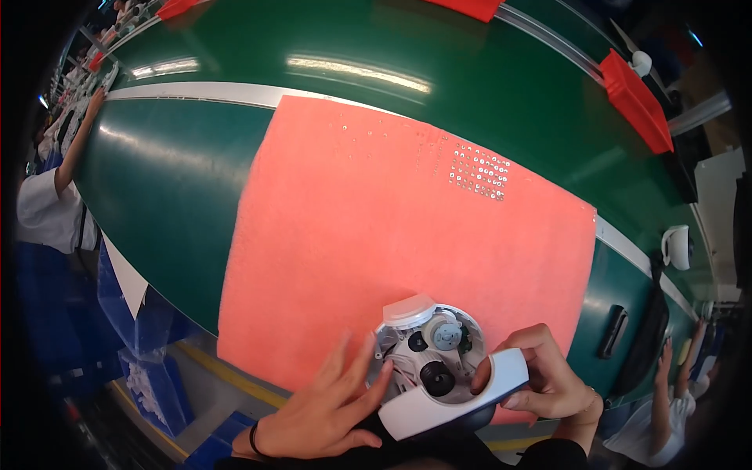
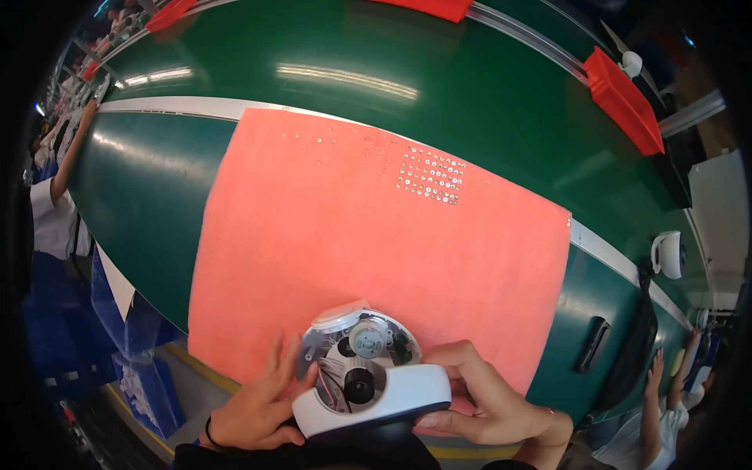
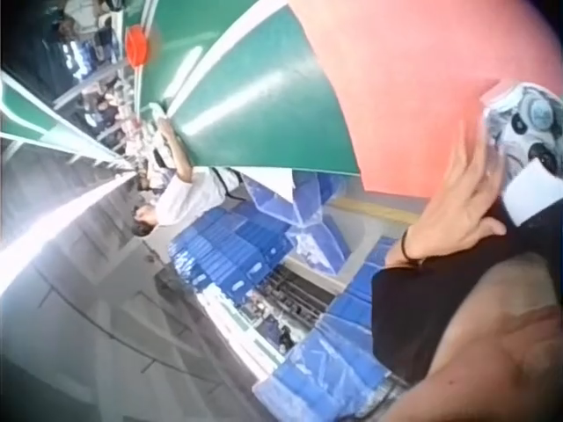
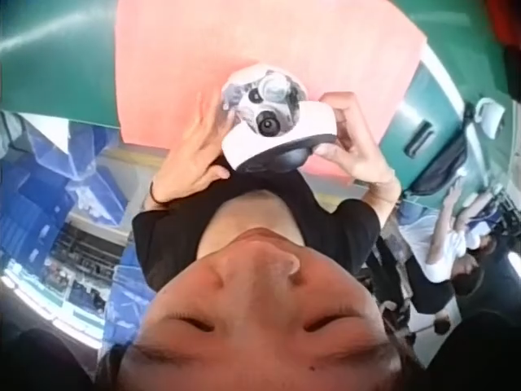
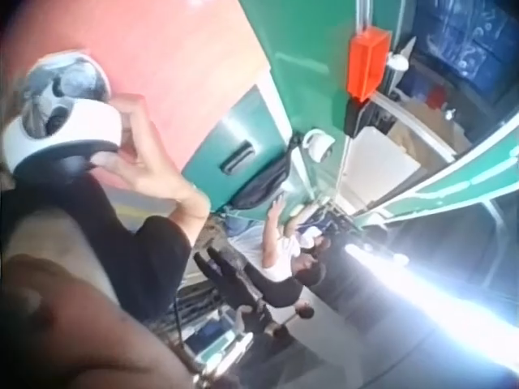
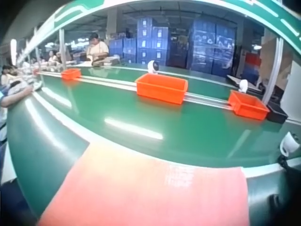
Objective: Assembling the internal and external components of a dome security camera on a factory production line.
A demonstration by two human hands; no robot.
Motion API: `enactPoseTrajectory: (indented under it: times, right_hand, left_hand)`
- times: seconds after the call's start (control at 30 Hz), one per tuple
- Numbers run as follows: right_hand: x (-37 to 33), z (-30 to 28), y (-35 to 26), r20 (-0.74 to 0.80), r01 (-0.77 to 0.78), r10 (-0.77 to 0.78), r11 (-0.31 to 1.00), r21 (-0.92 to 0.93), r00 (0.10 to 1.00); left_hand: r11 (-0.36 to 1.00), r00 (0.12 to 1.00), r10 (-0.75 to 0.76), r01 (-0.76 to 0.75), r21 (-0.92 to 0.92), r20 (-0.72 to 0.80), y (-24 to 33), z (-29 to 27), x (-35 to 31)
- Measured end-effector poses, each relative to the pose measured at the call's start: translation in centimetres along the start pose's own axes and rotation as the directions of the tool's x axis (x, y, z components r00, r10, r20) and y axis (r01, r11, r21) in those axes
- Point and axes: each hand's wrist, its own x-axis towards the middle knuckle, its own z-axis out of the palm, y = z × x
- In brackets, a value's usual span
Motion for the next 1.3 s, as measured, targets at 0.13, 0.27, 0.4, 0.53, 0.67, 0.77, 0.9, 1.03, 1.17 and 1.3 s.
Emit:
enactPoseTrajectory:
  times: [0.13, 0.27, 0.4, 0.53, 0.67, 0.77, 0.9, 1.03, 1.17, 1.3]
  right_hand:
    - [0.7, 0.0, -1.1, 0.024, -0.017, 0.021, 0.988, -0.152, 0.999]
    - [1.3, 0.1, -1.8, 0.031, -0.012, 0.023, 0.953, -0.303, 0.999]
    - [2.1, -0.2, -2.7, 0.042, -0.033, 0.056, 0.906, -0.423, 0.998]
    - [3.1, -0.4, -3.1, 0.04, -0.043, 0.072, 0.868, -0.495, 0.997]
    - [3.9, -0.5, -3.2, -0.064, -0.098, 0.076, 0.837, -0.539, 0.995]
    - [4.3, -0.7, -2.5, -0.086, -0.052, -0.005, 0.762, -0.646, 0.996]
    - [4.6, -0.9, -2.2, -0.057, -0.021, -0.029, 0.69, -0.724, 0.998]
    - [4.7, -0.8, -1.7, -0.033, 0.055, -0.144, 0.564, -0.824, 0.989]
    - [5.2, -0.7, -1.6, 0.02, 0.119, -0.286, 0.333, -0.935, 0.958]
    - [5.0, -0.8, -1.2, 0.04, 0.114, -0.281, 0.253, -0.961, 0.959]
  left_hand:
    - [0.974, 0.995, 0.002, 0.022, 0.227, -0.104, -1.0, 0.4, 1.8]
    - [0.999, 0.968, -0.007, -0.006, -0.052, -0.251, -1.8, -0.1, 1.7]
    - [0.958, 0.909, -0.077, -0.047, -0.284, -0.41, -1.0, -0.2, 2.0]
    - [0.991, 0.861, -0.136, 0.118, -0.067, -0.49, 1.1, -0.2, 3.0]
    - [0.963, 0.87, -0.171, 0.247, 0.109, -0.462, 1.6, -1.0, 3.0]
    - [0.924, 0.896, -0.122, 0.259, 0.28, -0.427, 1.3, -1.5, 3.2]
    - [0.904, 0.926, -0.083, 0.225, 0.364, -0.369, 1.2, -2.0, 3.5]
    - [0.888, 0.937, -0.106, 0.24, 0.393, -0.334, 1.2, -2.1, 3.5]
    - [0.886, 0.932, -0.149, 0.274, 0.374, -0.331, 1.0, -2.2, 3.6]
    - [0.893, 0.947, -0.135, 0.243, 0.378, -0.291, 0.7, -2.5, 3.8]
